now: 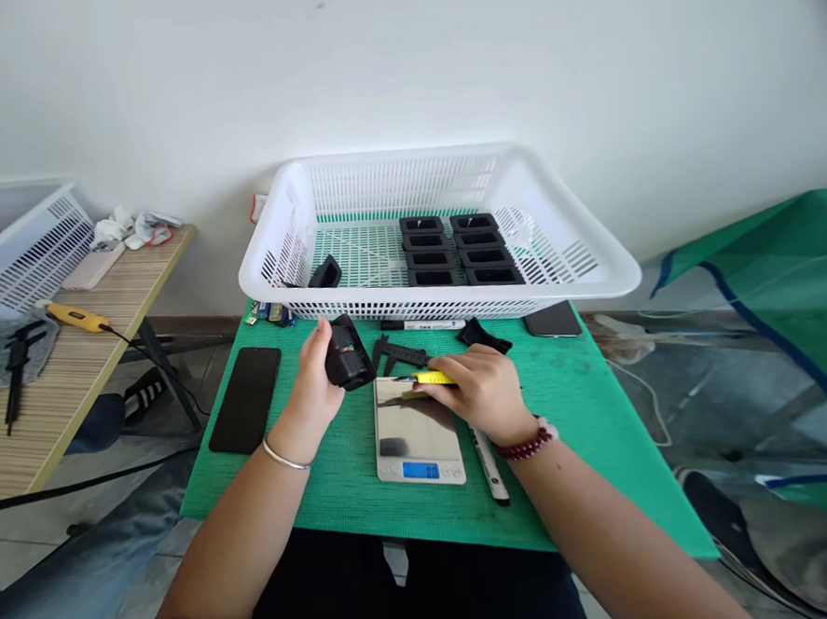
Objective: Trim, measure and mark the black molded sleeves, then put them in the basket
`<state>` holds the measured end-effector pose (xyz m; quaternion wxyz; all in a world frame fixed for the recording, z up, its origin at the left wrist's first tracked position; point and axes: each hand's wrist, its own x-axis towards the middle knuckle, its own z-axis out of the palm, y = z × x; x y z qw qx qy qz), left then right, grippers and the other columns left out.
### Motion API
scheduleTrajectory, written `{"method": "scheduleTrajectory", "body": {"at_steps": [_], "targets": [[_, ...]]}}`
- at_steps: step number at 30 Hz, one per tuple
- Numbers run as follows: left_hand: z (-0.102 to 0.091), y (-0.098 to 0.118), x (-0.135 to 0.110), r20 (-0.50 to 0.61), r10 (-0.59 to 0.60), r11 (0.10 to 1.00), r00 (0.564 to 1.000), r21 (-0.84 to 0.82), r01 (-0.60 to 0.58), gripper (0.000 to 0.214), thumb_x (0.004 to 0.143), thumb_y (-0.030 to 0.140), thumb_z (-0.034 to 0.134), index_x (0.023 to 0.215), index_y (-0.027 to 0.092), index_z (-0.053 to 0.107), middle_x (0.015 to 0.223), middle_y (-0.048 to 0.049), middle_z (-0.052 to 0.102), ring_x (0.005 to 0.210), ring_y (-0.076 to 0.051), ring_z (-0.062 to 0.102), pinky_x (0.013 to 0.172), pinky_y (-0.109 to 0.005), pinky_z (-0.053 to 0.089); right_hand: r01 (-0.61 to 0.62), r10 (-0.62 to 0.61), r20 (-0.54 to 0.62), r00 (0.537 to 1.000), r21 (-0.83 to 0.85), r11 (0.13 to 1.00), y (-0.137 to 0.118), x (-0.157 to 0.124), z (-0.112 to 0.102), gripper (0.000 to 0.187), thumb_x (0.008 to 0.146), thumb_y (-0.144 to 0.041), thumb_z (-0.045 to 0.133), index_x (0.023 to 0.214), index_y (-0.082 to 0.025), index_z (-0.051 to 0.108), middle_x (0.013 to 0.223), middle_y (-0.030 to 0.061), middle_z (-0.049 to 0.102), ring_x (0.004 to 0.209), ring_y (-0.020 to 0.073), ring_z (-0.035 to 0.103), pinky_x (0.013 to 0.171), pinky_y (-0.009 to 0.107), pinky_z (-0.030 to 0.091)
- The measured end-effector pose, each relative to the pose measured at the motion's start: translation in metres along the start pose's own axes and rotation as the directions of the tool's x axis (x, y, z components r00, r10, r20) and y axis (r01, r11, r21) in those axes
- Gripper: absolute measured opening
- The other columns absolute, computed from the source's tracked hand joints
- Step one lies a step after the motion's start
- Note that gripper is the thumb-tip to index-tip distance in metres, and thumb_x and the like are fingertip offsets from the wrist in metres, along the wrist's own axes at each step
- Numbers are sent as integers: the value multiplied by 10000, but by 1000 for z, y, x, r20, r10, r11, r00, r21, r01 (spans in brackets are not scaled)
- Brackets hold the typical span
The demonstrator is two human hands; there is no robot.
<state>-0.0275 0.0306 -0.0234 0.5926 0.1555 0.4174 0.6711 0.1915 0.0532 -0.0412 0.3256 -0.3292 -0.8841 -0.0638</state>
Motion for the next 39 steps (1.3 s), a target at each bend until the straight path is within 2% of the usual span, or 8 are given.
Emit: {"method": "scheduleTrajectory", "body": {"at_steps": [5, 9, 20, 24, 31, 39], "targets": [[-1, 1, 3, -15, 10, 1000, 1000, 14, -10, 354, 718, 529, 712, 843, 201, 664, 709, -11, 564, 586, -123, 530, 497, -230, 457, -4, 4, -23, 1000, 5, 1000, -1, 0, -1, 453, 913, -532, 480, 730, -153, 648, 543, 0, 613, 465, 103, 444, 557, 277, 289], [-2, -1, 6, -36, -11, 1000, 999, 17, 11, 358, 736, 529, 693, 878, 202, 658, 740, -10, 585, 616, -125, 557, 523, -227, 470, 3, -3, 1, 1000, 2, 1000, -1, 1, -4, 443, 922, -509, 479, 717, -155, 647, 532, -3, 603, 456, 99, 441, 553, 279, 284], [-1, -1, 7, -50, -20, 999, 999, -47, 18, 379, 725, 520, 711, 858, 169, 657, 717, -8, 615, 612, -112, 581, 512, -198, 469, -19, 18, -16, 1000, -52, 998, -1, 0, -4, 418, 906, -499, 516, 724, -150, 656, 527, 0, 603, 459, 101, 431, 552, 272, 281], [0, -2, 6, -44, -26, 999, 999, -43, 25, 378, 723, 519, 715, 843, 166, 649, 682, 2, 600, 603, -111, 582, 523, -200, 482, -69, 64, -49, 997, -95, 993, 3, -1, -3, 402, 904, -488, 527, 733, -150, 661, 541, 6, 618, 468, 104, 435, 553, 270, 287], [0, -3, 6, -41, -47, 998, 998, -36, 46, 400, 704, 548, 719, 841, 180, 646, 709, 3, 619, 614, -115, 590, 520, -212, 478, -32, 32, -2, 999, -64, 997, 3, -1, -3, 446, 899, -536, 504, 716, -159, 657, 519, -1, 591, 456, 101, 420, 545, 274, 274], [-1, -2, 5, -53, 41, 999, 998, 21, -40, 393, 720, 551, 702, 891, 201, 647, 785, -3, 633, 697, -133, 614, 595, -234, 506, -23, 22, -16, 1000, -84, 996, -3, -1, -2, 407, 897, -503, 530, 731, -154, 659, 524, -4, 598, 459, 100, 424, 546, 273, 273]]}}
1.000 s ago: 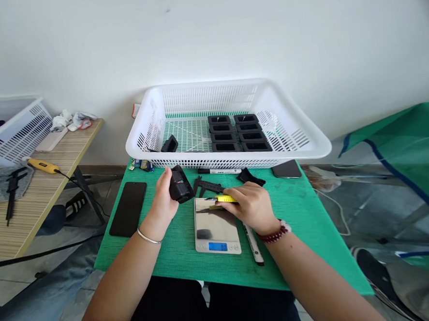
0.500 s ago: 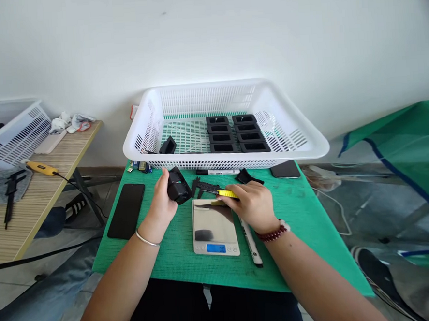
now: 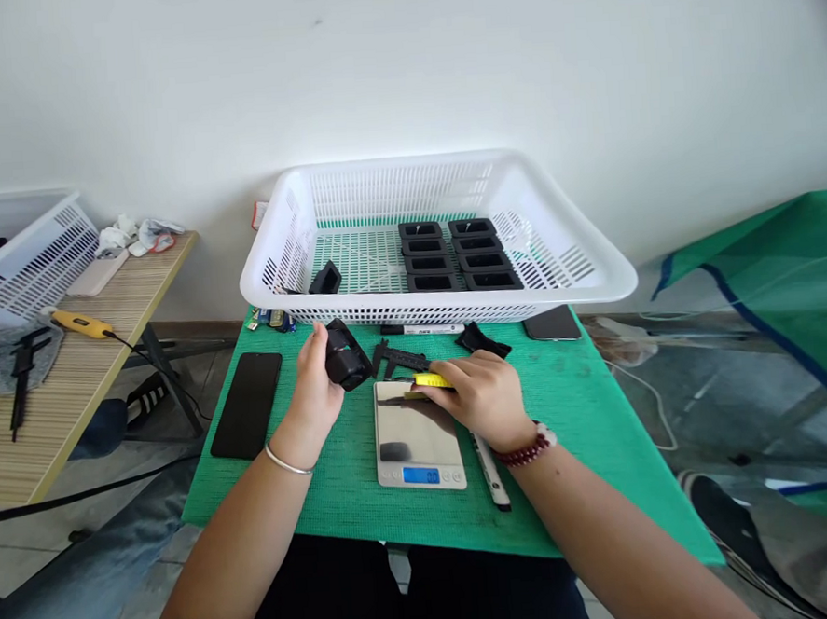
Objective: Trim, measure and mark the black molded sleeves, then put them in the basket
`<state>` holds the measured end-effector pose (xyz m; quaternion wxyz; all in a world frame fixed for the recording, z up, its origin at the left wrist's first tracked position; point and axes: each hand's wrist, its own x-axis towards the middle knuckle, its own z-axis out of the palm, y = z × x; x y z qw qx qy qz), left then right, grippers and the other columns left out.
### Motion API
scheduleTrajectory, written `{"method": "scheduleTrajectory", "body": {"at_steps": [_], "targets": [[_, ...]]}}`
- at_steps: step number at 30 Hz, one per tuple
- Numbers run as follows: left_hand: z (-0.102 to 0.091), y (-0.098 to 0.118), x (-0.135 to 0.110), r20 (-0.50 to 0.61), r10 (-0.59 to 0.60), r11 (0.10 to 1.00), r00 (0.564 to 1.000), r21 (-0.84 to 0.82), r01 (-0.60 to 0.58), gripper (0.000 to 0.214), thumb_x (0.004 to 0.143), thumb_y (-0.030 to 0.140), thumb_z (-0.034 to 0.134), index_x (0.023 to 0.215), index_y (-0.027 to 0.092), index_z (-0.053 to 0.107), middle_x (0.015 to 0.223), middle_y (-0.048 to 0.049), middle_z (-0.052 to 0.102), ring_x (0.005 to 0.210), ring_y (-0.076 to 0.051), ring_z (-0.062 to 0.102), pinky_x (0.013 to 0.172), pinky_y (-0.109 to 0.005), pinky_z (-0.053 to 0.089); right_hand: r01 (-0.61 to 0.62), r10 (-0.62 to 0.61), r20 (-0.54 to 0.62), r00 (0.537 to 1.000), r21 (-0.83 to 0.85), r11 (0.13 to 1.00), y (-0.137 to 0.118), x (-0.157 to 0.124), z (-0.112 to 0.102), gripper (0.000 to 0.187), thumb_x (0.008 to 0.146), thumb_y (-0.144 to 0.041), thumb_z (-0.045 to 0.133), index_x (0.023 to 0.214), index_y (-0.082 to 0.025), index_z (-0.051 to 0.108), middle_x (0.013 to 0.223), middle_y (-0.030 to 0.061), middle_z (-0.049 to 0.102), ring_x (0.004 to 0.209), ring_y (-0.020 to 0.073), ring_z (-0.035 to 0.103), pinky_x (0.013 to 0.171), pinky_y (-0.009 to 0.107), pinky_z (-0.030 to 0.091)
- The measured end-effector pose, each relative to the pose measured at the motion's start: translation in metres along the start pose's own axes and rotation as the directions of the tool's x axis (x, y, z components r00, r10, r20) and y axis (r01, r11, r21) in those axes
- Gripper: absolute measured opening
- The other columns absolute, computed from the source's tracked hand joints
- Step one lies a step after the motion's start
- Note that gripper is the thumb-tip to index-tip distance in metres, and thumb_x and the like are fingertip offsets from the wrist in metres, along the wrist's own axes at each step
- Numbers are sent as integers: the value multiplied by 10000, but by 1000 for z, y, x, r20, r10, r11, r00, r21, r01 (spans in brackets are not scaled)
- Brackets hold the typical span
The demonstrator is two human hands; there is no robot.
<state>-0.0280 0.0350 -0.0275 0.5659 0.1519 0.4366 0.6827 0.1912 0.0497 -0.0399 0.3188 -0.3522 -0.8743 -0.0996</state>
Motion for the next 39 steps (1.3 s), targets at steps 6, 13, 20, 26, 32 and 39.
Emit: {"method": "scheduleTrajectory", "body": {"at_steps": [6, 13, 20, 26, 32, 39], "targets": [[1, 1, -2, -3, 33, 999, 999, 29, -33, 374, 719, 537, 707, 849, 194, 633, 763, -11, 596, 659, -134, 577, 573, -239, 493, -39, 38, -30, 999, -34, 999, 0, 1, -2, 396, 902, -486, 532, 735, -151, 663, 538, 8, 615, 466, 102, 435, 546, 274, 281], [8, 3, -9, -3, -10, 999, 1000, 46, 10, 359, 711, 530, 715, 801, 200, 607, 710, 7, 554, 604, -126, 544, 526, -241, 471, -52, 51, -34, 998, -31, 998, 2, 0, -2, 395, 899, -489, 535, 732, -154, 659, 532, 7, 613, 458, 105, 436, 542, 277, 278], [5, 2, -4, -20, -20, 1000, 1000, 7, 20, 320, 744, 502, 695, 814, 197, 627, 730, -8, 588, 619, -134, 561, 544, -239, 472, -2, 2, 4, 1000, 25, 1000, 0, 1, 0, 426, 914, -505, 500, 722, -157, 652, 513, -5, 587, 449, 96, 432, 546, 275, 268], [5, 2, -3, -35, 2, 1000, 999, 3, -2, 327, 749, 500, 690, 828, 188, 633, 699, -3, 573, 603, -133, 557, 525, -236, 462, -27, 27, -28, 999, -2, 1000, -3, 1, 0, 390, 893, -495, 545, 723, -161, 652, 516, -16, 595, 452, 94, 436, 542, 275, 279], [1, 1, 0, -36, 5, 1000, 999, 7, -4, 337, 747, 507, 693, 848, 190, 638, 740, -5, 588, 641, -125, 579, 556, -227, 485, -55, 55, -37, 998, -18, 998, -1, 1, -1, 383, 899, -477, 543, 732, -151, 655, 521, -4, 598, 456, 99, 446, 538, 280, 273], [1, 2, 1, -53, -20, 1000, 998, -12, 19, 349, 755, 529, 676, 844, 194, 639, 738, -6, 601, 663, -126, 596, 569, -221, 498, -19, 19, 10, 1000, -5, 1000, -1, 0, 0, 402, 917, -486, 506, 725, -162, 647, 519, -6, 593, 453, 98, 440, 545, 277, 271]]}}
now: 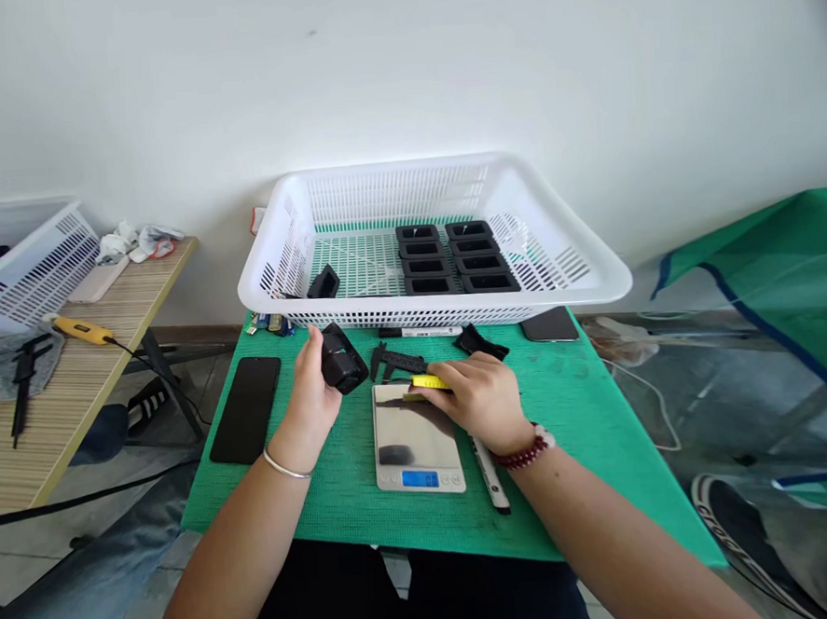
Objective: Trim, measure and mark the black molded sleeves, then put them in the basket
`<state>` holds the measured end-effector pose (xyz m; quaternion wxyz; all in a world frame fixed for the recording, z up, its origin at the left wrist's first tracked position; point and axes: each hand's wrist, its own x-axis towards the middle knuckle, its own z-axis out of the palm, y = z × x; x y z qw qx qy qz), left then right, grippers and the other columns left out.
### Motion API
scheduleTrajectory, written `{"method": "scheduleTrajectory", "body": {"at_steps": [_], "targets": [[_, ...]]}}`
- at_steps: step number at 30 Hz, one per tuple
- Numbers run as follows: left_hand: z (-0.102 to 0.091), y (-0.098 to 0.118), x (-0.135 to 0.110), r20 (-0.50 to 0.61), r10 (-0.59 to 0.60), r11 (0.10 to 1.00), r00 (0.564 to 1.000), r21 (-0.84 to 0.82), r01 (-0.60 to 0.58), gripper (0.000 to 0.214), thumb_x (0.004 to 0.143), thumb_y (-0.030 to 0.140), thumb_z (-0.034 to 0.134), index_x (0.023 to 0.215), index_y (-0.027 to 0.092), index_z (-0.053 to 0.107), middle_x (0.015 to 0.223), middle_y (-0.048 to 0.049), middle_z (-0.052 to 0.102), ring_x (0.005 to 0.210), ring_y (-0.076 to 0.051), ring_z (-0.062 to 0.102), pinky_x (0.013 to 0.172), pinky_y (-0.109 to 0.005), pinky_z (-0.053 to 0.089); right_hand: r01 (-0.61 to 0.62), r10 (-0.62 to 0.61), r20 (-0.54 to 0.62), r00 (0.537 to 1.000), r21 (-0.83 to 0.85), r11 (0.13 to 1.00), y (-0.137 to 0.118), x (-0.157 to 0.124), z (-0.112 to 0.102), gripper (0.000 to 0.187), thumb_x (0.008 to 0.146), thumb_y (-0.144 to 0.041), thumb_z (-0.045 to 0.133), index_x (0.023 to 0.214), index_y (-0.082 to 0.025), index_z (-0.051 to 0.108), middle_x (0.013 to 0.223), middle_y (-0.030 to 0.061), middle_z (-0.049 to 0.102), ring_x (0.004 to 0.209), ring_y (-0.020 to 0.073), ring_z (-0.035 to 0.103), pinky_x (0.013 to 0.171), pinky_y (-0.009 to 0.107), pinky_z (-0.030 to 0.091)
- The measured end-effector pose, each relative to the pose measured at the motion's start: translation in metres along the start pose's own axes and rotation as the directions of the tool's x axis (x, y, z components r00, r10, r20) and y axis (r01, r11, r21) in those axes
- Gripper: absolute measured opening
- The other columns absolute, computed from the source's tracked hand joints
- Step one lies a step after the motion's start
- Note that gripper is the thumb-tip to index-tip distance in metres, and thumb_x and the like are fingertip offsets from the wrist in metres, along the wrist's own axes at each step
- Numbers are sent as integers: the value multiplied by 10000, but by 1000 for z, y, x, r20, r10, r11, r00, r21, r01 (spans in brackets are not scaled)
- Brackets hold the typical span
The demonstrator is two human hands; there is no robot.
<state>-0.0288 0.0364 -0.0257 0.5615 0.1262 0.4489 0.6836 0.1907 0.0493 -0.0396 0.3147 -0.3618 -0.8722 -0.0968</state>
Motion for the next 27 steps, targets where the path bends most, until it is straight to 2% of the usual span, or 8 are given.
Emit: {"method": "scheduleTrajectory", "body": {"at_steps": [3, 7, 9, 20, 27], "targets": [[0, -1, 0, 5, -18, 1000, 1000, -13, 18, 336, 760, 517, 678, 844, 193, 643, 739, -8, 604, 658, -125, 595, 567, -218, 499, -35, 34, -27, 999, -19, 999, 1, 0, 0, 398, 907, -495, 521, 735, -162, 655, 531, 1, 610, 460, 102, 445, 548, 274, 280], [-1, -2, 0, -10, -17, 1000, 1000, -20, 17, 317, 765, 496, 683, 854, 194, 648, 756, -9, 614, 666, -124, 600, 609, -226, 515, 13, -13, -14, 1000, -3, 1000, 2, 0, 0, 421, 898, -512, 524, 706, -159, 648, 512, -4, 592, 450, 102, 431, 540, 275, 273], [-1, -2, 0, -15, -5, 1000, 1000, -15, 5, 310, 765, 492, 682, 855, 198, 647, 759, -11, 618, 664, -131, 602, 618, -236, 516, -3, 3, -28, 1000, -15, 1000, 2, 0, 0, 405, 897, -498, 535, 714, -155, 650, 517, -6, 595, 455, 102, 434, 541, 274, 274], [2, 1, -4, 10, 6, 1000, 1000, 29, -7, 397, 715, 545, 706, 866, 187, 627, 747, -2, 581, 654, -131, 573, 567, -234, 482, 14, -15, -31, 999, -24, 1000, -1, 0, -5, 397, 903, -487, 530, 744, -146, 658, 526, -1, 600, 471, 103, 451, 558, 279, 281], [2, 1, -5, -13, 39, 996, 999, 86, -38, 332, 770, 518, 658, 839, 201, 585, 778, -9, 576, 662, -134, 562, 582, -247, 479, 25, -28, -51, 998, -56, 998, -3, 1, -9, 355, 890, -449, 571, 742, -135, 642, 519, -9, 586, 474, 103, 456, 562, 288, 273]]}}
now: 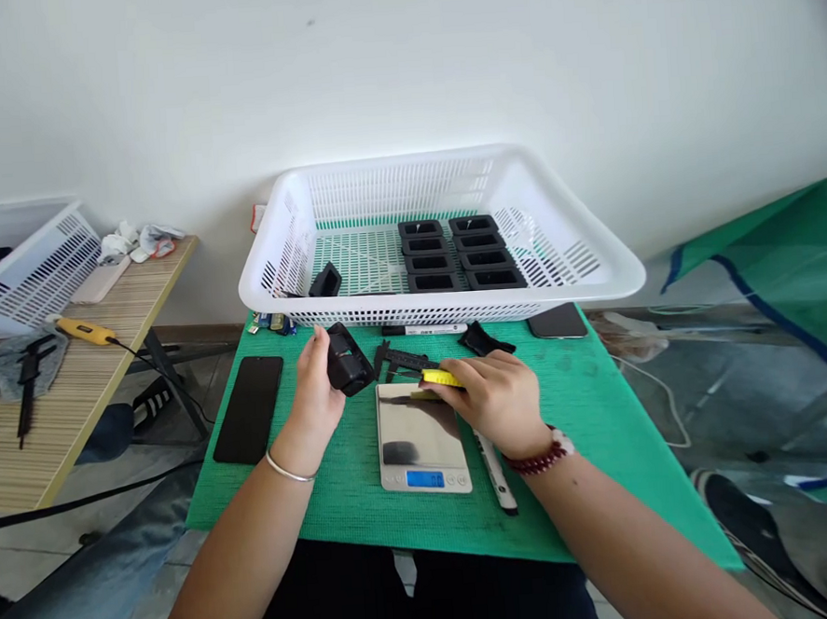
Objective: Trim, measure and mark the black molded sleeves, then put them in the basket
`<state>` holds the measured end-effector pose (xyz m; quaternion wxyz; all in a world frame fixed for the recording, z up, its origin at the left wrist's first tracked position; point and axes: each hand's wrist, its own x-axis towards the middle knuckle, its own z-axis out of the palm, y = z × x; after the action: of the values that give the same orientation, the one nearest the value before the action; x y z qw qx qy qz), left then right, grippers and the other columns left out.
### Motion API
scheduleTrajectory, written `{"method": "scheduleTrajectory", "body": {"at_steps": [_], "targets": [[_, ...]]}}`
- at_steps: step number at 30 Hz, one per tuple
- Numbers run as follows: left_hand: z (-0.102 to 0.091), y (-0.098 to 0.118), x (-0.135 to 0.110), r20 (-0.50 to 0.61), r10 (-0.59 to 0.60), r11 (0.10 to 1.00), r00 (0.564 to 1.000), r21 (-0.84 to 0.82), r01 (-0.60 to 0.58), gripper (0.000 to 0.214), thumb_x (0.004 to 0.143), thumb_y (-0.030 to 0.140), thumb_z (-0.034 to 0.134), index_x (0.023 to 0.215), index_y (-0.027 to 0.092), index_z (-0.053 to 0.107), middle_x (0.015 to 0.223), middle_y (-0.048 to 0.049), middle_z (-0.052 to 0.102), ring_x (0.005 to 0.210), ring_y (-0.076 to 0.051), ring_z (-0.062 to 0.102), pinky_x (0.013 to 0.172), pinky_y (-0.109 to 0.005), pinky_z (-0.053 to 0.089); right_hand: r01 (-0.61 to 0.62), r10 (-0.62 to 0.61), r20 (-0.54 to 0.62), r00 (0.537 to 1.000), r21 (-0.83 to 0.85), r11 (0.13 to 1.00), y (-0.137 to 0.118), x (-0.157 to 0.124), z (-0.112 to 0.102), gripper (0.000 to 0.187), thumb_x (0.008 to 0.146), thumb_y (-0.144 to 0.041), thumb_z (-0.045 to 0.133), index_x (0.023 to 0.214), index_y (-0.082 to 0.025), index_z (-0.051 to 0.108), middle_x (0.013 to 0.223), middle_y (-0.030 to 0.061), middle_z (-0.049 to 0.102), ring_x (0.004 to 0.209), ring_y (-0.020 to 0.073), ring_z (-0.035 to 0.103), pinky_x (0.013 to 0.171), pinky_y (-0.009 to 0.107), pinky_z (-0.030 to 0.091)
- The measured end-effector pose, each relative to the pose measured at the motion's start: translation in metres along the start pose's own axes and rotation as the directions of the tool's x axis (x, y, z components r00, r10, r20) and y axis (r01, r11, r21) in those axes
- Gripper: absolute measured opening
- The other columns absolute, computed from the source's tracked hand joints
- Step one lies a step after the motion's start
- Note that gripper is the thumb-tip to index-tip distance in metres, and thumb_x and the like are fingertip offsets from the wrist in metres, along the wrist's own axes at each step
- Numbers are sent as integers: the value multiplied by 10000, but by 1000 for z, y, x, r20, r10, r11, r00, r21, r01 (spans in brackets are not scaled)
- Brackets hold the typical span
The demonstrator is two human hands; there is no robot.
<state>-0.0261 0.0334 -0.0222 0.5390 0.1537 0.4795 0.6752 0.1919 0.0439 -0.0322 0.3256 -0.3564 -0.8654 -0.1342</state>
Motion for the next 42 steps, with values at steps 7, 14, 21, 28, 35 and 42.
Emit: {"method": "scheduleTrajectory", "body": {"at_steps": [7, 14, 21, 28, 35, 42], "targets": [[1, 1, 0, -23, 27, 1000, 999, 15, -27, 316, 767, 502, 666, 836, 207, 574, 775, -6, 553, 664, -138, 562, 594, -264, 499, 28, -27, 20, 999, -44, 999, 0, 0, -1, 328, 903, -423, 561, 754, -140, 633, 522, -14, 584, 471, 102, 448, 556, 296, 259], [0, 1, -1, -5, -13, 1000, 1000, -16, 13, 336, 767, 518, 661, 853, 199, 606, 763, -9, 574, 660, -143, 576, 567, -252, 488, 30, -29, 11, 1000, -40, 999, -2, 0, 0, 314, 894, -425, 577, 766, -144, 636, 531, -16, 598, 474, 100, 459, 555, 292, 260], [0, 0, 0, 5, -8, 1000, 1000, -23, 8, 389, 735, 546, 684, 889, 193, 629, 759, -5, 586, 659, -136, 585, 578, -245, 493, 31, -30, 32, 999, -9, 999, 0, 0, 0, 350, 903, -452, 551, 744, -153, 641, 528, -7, 599, 469, 101, 454, 554, 290, 265], [-1, 0, 1, 18, -3, 999, 1000, -33, 4, 355, 752, 524, 678, 877, 194, 643, 767, -18, 573, 667, -140, 575, 556, -238, 495, -28, 28, 21, 999, 23, 999, 1, -1, 3, 395, 896, -499, 539, 722, -159, 644, 523, -9, 604, 462, 103, 444, 554, 279, 273], [3, 0, -2, -12, -24, 999, 1000, -33, 24, 322, 755, 511, 678, 816, 201, 613, 737, -7, 552, 632, -131, 552, 534, -232, 478, -52, 50, 55, 997, 25, 998, 2, 0, 3, 401, 914, -484, 511, 715, -162, 645, 514, -7, 591, 462, 104, 419, 558, 280, 262], [1, 2, -2, 21, -18, 1000, 1000, -10, 18, 345, 738, 527, 686, 823, 205, 598, 736, -5, 567, 632, -137, 558, 532, -239, 475, -34, 33, 43, 999, 39, 999, 2, -1, 2, 396, 911, -475, 523, 709, -155, 639, 511, 0, 597, 458, 104, 442, 551, 281, 259]]}}
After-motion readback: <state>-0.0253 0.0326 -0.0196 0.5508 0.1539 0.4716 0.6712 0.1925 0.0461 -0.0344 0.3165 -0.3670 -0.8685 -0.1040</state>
